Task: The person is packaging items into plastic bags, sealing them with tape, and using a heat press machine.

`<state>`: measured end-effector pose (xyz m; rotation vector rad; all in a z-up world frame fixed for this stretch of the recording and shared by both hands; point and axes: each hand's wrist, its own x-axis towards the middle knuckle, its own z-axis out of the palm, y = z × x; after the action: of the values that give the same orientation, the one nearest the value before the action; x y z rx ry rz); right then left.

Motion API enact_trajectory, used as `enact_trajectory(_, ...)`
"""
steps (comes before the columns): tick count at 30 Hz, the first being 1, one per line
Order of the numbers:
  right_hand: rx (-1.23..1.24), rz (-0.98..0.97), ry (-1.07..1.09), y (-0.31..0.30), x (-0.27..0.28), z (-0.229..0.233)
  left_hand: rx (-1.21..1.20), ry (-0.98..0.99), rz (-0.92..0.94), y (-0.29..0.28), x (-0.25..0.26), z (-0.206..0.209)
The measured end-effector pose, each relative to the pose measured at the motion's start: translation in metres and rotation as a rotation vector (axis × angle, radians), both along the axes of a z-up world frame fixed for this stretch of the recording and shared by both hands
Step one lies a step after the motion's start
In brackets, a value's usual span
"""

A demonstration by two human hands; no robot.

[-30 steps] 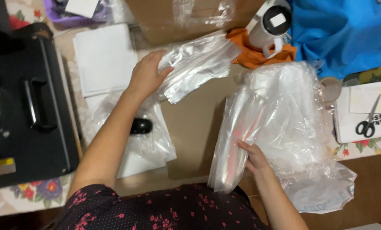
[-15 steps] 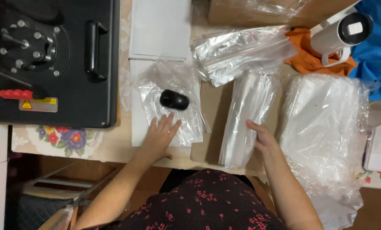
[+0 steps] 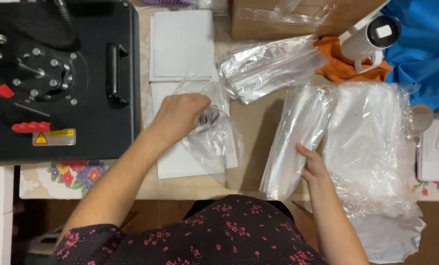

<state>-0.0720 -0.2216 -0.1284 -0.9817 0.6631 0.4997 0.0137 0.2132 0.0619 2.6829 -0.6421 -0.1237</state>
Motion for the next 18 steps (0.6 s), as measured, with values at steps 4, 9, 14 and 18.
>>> enact_trajectory(4, 0.01, -0.033, -0.041, -0.012, -0.002, 0.016, -0.113, -0.047, 0.006, -0.018, 0.03, 0.082)
enact_trajectory(9, 0.105, -0.159, -0.143, -0.037, -0.027, 0.004, -0.268, -0.173, 0.014, -0.062, 0.056, 0.156)
enact_trajectory(14, 0.286, -0.168, -0.391, -0.06, -0.037, 0.039, -0.03, -0.74, 0.005, -0.139, 0.025, 0.184)
enact_trajectory(18, 0.834, -0.021, -0.586, -0.093, -0.046, 0.069, 0.058, -0.918, -0.061, -0.215, -0.055, 0.133)
